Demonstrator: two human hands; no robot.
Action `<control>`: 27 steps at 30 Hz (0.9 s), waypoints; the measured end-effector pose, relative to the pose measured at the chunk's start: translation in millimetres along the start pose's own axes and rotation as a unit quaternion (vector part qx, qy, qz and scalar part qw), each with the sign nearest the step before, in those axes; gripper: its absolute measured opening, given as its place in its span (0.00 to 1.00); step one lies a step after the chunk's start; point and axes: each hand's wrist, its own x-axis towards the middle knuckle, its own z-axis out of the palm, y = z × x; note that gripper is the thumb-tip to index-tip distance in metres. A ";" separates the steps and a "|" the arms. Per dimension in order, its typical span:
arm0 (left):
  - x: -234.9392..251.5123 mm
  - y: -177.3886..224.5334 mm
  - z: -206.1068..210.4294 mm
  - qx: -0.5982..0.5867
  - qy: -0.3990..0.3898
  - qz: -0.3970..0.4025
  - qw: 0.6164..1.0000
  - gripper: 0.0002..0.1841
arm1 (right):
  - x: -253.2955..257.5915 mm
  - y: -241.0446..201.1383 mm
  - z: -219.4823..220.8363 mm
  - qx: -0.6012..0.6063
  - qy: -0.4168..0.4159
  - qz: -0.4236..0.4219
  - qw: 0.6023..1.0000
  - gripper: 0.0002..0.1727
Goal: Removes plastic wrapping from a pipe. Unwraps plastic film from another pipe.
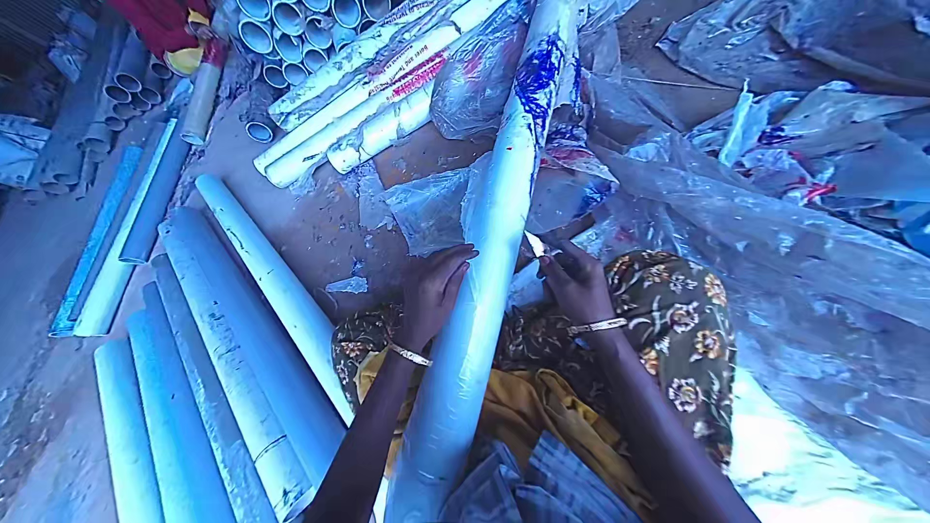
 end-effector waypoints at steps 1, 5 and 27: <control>1.0 -2.8 -4.3 0.048 -0.060 0.048 0.996 0.16 | -8.2 -1.3 -0.8 -0.012 0.005 -0.010 1.000 0.18; -3.5 -20.1 -19.7 0.090 -0.221 0.110 0.965 0.21 | -42.5 0.1 -8.3 -0.037 0.015 -0.018 0.999 0.17; -8.4 -55.2 5.5 -0.036 -0.140 0.111 0.983 0.15 | -63.0 -6.2 14.5 -0.203 -0.026 -0.021 0.979 0.19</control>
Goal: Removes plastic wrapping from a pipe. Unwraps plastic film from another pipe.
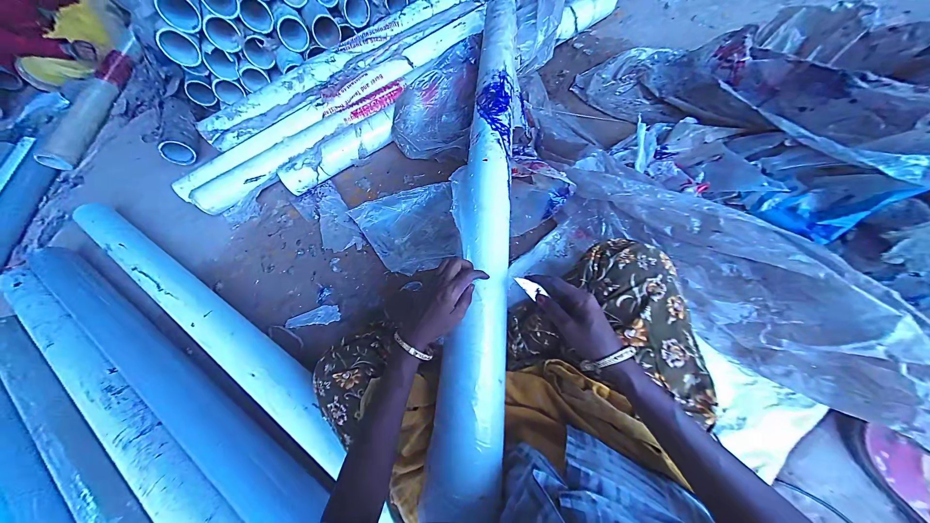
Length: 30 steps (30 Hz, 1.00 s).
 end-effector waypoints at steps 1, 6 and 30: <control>0.8 1.9 -6.0 -0.001 -0.023 0.002 1.000 0.16 | -1.1 -0.1 0.0 -0.001 -0.003 0.001 1.000 0.19; 7.6 0.2 -22.0 0.067 -0.055 0.082 0.993 0.09 | -2.2 -3.2 -2.1 -0.009 -0.008 0.006 1.000 0.20; -11.9 35.7 15.7 0.006 0.172 -0.171 0.970 0.11 | 12.8 -10.5 7.6 0.018 -0.001 0.010 1.000 0.19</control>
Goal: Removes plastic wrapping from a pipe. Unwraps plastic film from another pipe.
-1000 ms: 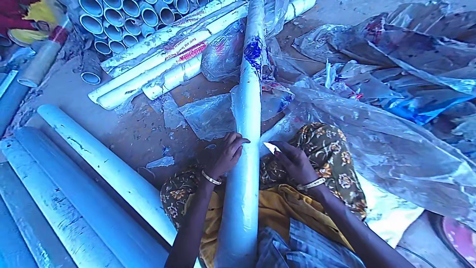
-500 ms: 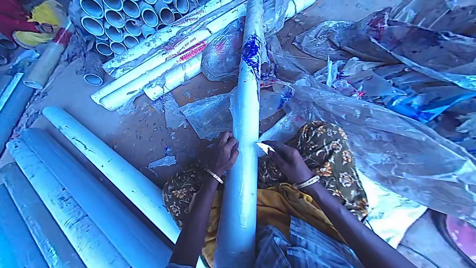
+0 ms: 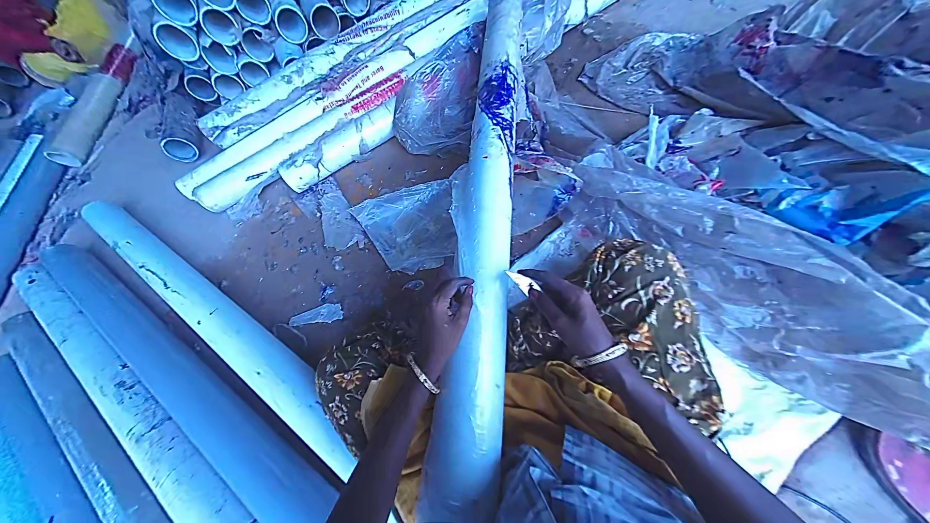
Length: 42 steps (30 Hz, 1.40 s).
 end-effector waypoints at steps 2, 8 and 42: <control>-5.9 18.5 -4.5 0.069 -0.020 -0.014 0.997 0.11 | 0.7 0.7 -1.6 0.001 -0.001 0.001 1.000 0.19; 22.8 87.1 -18.4 0.303 -0.228 -0.174 0.909 0.15 | 10.4 9.5 -2.7 0.051 -0.007 0.001 0.999 0.18; 39.3 103.1 11.5 0.412 -0.227 -0.237 0.850 0.15 | 49.1 54.1 -21.6 0.257 0.016 0.116 0.959 0.20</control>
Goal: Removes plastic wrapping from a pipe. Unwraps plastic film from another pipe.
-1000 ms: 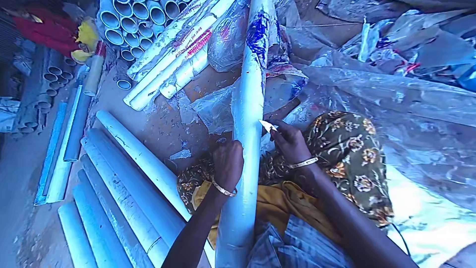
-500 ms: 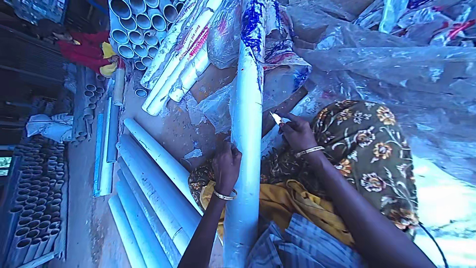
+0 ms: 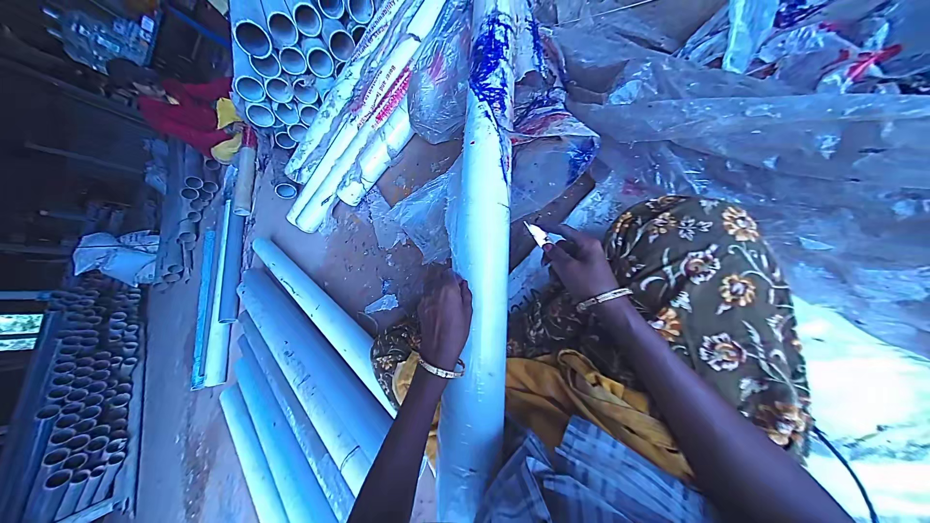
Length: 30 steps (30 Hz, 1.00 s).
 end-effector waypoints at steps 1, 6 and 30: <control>0.3 -0.4 4.4 0.005 0.010 -0.005 1.000 0.16 | -1.0 0.0 -0.2 0.001 0.004 -0.001 1.000 0.20; 1.5 -18.3 11.3 -0.147 0.059 -0.037 0.987 0.16 | -4.2 0.4 -2.0 -0.007 0.009 0.001 1.000 0.20; 17.3 6.0 13.0 -0.114 -0.006 -0.107 0.988 0.25 | -9.4 -1.1 5.9 0.016 -0.002 0.001 1.000 0.18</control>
